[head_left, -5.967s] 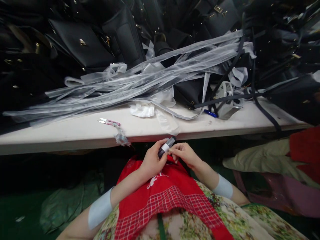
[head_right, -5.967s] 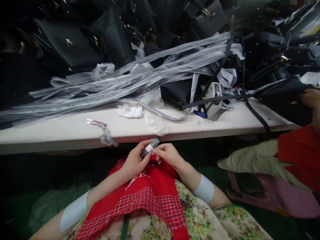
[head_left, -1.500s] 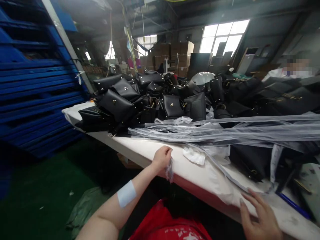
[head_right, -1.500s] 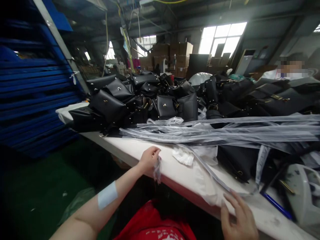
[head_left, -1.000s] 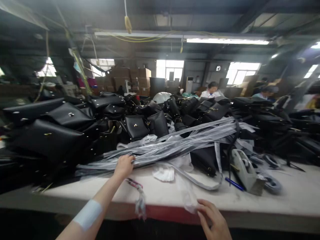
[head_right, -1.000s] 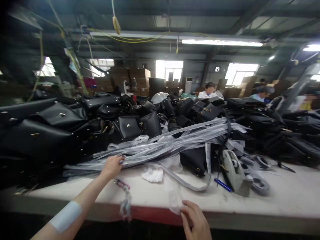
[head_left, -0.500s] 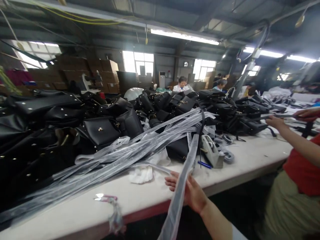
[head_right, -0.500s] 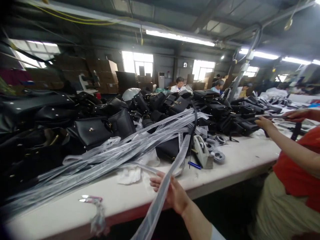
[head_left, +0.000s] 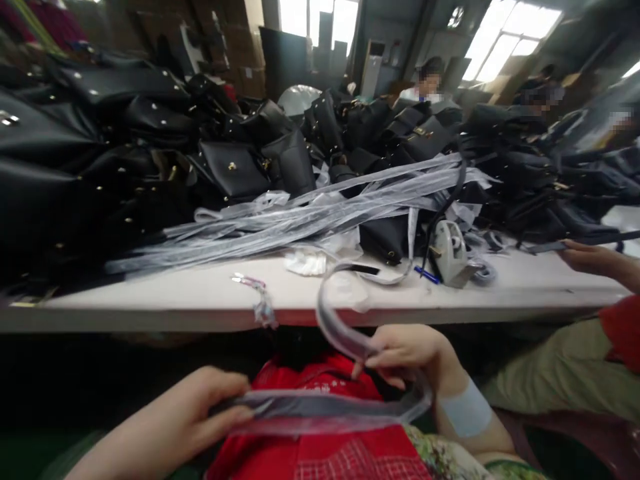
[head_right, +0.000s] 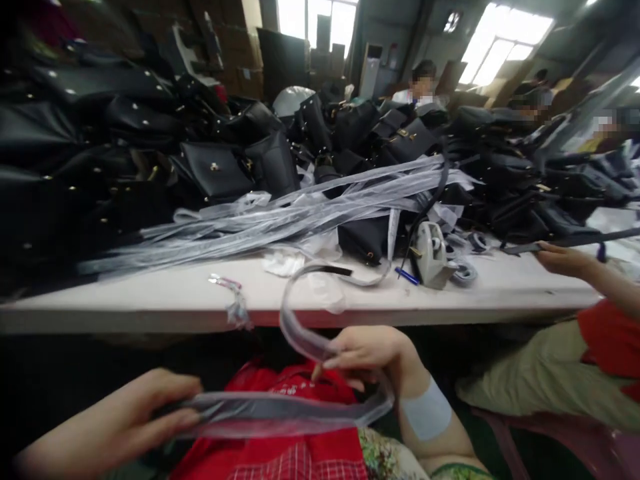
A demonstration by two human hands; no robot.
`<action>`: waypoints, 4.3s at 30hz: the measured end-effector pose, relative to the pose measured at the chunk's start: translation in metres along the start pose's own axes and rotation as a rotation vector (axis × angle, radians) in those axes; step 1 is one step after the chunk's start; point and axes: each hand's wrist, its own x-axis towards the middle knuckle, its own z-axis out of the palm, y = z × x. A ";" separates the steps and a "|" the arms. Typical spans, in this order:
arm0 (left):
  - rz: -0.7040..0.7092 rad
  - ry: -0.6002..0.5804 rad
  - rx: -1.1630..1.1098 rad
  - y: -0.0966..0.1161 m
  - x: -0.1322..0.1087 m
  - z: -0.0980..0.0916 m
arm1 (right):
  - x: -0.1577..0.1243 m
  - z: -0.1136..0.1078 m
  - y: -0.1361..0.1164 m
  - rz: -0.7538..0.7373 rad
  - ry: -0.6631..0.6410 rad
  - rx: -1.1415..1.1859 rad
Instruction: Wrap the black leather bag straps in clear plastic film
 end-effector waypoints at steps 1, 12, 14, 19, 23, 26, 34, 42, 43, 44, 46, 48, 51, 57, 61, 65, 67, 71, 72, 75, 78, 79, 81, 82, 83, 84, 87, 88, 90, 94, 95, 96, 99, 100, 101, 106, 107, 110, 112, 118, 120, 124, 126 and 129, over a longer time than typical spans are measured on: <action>0.017 -0.065 -0.015 0.006 0.007 0.002 | 0.000 0.003 0.003 0.114 -0.147 -0.068; 0.057 -0.064 0.014 0.012 0.058 0.027 | 0.062 -0.004 0.090 0.475 0.393 -0.663; -0.033 0.023 0.089 0.012 0.069 0.035 | 0.065 0.012 0.072 0.257 0.524 -0.754; 0.058 0.098 -0.062 0.025 0.091 0.052 | 0.087 0.058 0.031 -0.303 0.340 -0.711; 0.141 -0.092 -0.265 0.007 0.089 0.041 | 0.094 0.043 0.033 -0.253 0.232 -0.543; 0.123 -0.449 -0.459 -0.032 0.074 0.026 | 0.077 0.005 0.043 -0.228 0.311 -0.476; -0.139 -0.624 -0.799 -0.091 0.028 0.026 | 0.024 -0.047 0.075 -0.079 0.515 -0.543; -0.095 -0.421 -0.832 -0.045 0.042 0.028 | 0.066 0.007 0.058 -0.124 0.139 -0.657; -0.082 -0.410 -0.839 -0.036 0.046 0.028 | 0.077 0.018 0.054 -0.154 0.131 -0.671; -0.068 -0.404 -0.850 -0.028 0.050 0.027 | 0.086 0.028 0.051 -0.180 0.141 -0.692; -0.040 -0.397 -0.869 -0.019 0.054 0.024 | 0.098 0.038 0.047 -0.209 0.215 -0.753; -0.013 -0.420 -0.863 -0.019 0.052 0.019 | 0.100 0.037 0.045 -0.217 0.334 -0.822; -0.021 -0.519 -0.820 -0.031 0.043 0.013 | 0.092 0.018 0.044 -0.232 0.489 -0.904; -0.084 -0.591 -0.864 -0.061 0.027 0.013 | 0.074 -0.013 0.046 -0.268 0.612 -0.861; -0.117 -0.582 -0.992 -0.066 0.016 0.013 | 0.070 -0.025 0.049 -0.262 0.673 -0.806; 0.073 -0.331 -1.378 -0.046 0.009 -0.005 | 0.076 -0.021 0.041 -0.221 0.637 -0.803; 0.290 -0.066 -1.621 -0.026 0.015 -0.020 | 0.086 -0.004 0.031 -0.244 0.546 -0.805; 0.589 0.579 -1.813 0.020 0.047 -0.049 | 0.108 0.044 0.003 -0.377 0.277 -0.731; 0.618 0.702 -1.774 0.029 0.055 -0.053 | 0.111 0.053 -0.004 -0.418 0.220 -0.694; 0.672 0.797 -1.522 0.044 0.063 -0.055 | 0.112 0.065 -0.016 -0.504 0.168 -0.617; 0.684 0.565 -1.287 0.043 0.042 -0.047 | 0.102 0.055 -0.014 -0.488 0.383 -0.613; 0.668 0.493 -1.231 0.040 0.032 -0.044 | 0.099 0.048 -0.010 -0.470 0.467 -0.612; 0.601 0.408 -1.142 0.032 0.013 -0.040 | 0.093 0.035 0.002 -0.438 0.569 -0.604; 0.545 0.376 -1.104 0.028 0.006 -0.039 | 0.090 0.029 0.009 -0.425 0.588 -0.602; 0.480 0.341 -1.070 0.023 0.002 -0.038 | 0.087 0.023 0.016 -0.411 0.604 -0.602; 0.416 0.306 -1.040 0.019 -0.001 -0.037 | 0.084 0.018 0.023 -0.395 0.623 -0.604; 0.258 0.195 -0.972 0.007 -0.003 -0.032 | 0.077 0.008 0.040 -0.362 0.688 -0.628; 0.226 0.162 -0.959 0.004 -0.003 -0.030 | 0.074 0.005 0.043 -0.354 0.705 -0.639; 0.188 0.100 -0.939 0.000 -0.002 -0.026 | 0.071 0.001 0.048 -0.343 0.725 -0.663; 0.180 0.040 -0.920 -0.005 0.002 -0.020 | 0.070 -0.002 0.053 -0.320 0.746 -0.683; 0.185 0.039 -0.929 -0.005 0.004 -0.019 | 0.071 -0.002 0.054 -0.314 0.743 -0.680; 0.190 0.044 -0.943 -0.006 0.006 -0.018 | 0.072 -0.001 0.055 -0.304 0.733 -0.676; 0.206 0.070 -0.986 -0.004 0.016 -0.016 | 0.079 0.006 0.059 -0.254 0.681 -0.649; 0.212 0.074 -0.997 -0.002 0.020 -0.015 | 0.081 0.009 0.061 -0.237 0.662 -0.635; 0.219 0.075 -1.002 0.000 0.023 -0.015 | 0.084 0.013 0.062 -0.225 0.644 -0.619; 0.313 0.134 -0.921 0.020 0.044 -0.014 | 0.095 0.032 0.064 -0.208 0.549 -0.532; 0.344 0.164 -0.898 0.024 0.049 -0.012 | 0.096 0.035 0.063 -0.213 0.536 -0.519; 0.400 0.174 -0.931 0.035 0.069 0.002 | 0.101 0.044 0.062 -0.295 0.483 -0.559; 0.387 0.087 -1.038 0.041 0.084 0.017 | 0.104 0.050 0.063 -0.386 0.459 -0.628; 0.289 -0.148 -1.148 0.055 0.114 0.059 | 0.105 0.062 0.075 -0.414 0.456 -0.736; 0.225 -0.125 -1.031 0.056 0.113 0.064 | 0.094 0.060 0.079 -0.381 0.453 -0.729; 0.068 -0.103 -0.635 0.057 0.099 0.061 | 0.050 0.052 0.078 -0.282 0.697 -0.589; 0.055 -0.087 -0.457 0.059 0.094 0.059 | 0.027 0.047 0.071 -0.250 0.876 -0.519; 0.143 -0.070 -0.262 0.064 0.092 0.057 | 0.004 0.044 0.057 -0.362 0.847 -0.513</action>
